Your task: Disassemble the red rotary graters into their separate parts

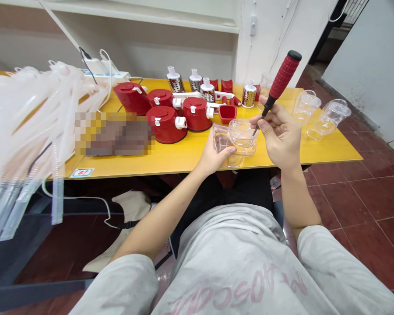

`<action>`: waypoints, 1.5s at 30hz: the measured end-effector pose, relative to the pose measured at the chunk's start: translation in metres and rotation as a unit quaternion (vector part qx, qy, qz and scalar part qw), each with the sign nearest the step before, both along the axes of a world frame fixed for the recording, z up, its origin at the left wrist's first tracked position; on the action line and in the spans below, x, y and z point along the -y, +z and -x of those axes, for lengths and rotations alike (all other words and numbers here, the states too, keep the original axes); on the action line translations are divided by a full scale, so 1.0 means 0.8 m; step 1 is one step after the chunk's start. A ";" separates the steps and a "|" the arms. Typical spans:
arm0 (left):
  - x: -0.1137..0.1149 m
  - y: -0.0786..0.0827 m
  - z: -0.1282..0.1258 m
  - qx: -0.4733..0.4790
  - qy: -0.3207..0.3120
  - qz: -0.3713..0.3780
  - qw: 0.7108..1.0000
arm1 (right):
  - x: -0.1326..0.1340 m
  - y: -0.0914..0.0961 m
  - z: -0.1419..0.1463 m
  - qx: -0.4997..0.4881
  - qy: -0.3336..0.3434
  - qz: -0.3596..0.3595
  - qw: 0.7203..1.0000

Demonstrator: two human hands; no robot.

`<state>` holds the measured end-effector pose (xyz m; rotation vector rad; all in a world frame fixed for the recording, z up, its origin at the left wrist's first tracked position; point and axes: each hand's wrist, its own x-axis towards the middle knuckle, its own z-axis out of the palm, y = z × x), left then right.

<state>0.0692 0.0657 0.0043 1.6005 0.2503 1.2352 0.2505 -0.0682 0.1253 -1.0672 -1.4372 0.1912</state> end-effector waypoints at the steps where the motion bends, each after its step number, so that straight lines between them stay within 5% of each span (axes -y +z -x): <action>1: 0.000 0.000 0.000 -0.001 0.002 -0.001 1.000 | 0.001 0.001 0.002 -0.002 -0.009 0.007 1.000; 12: -0.001 0.000 0.000 -0.008 0.012 -0.012 1.000 | -0.007 0.016 0.000 -0.034 -0.069 0.021 0.997; 23: -0.002 -0.001 -0.001 -0.006 0.002 -0.003 1.000 | -0.035 -0.006 -0.010 -0.031 -0.066 0.013 0.997; 31: -0.012 -0.003 -0.002 -0.007 0.006 -0.004 1.000 | -0.012 0.014 0.008 0.044 -0.157 -0.061 0.985; 35: -0.021 -0.013 0.000 0.001 0.025 0.021 0.999 | -0.002 0.020 0.011 -0.004 -0.176 -0.097 0.980; 45: -0.024 -0.019 -0.001 0.013 0.077 0.044 0.996 | 0.001 0.026 0.005 0.045 -0.198 -0.097 0.974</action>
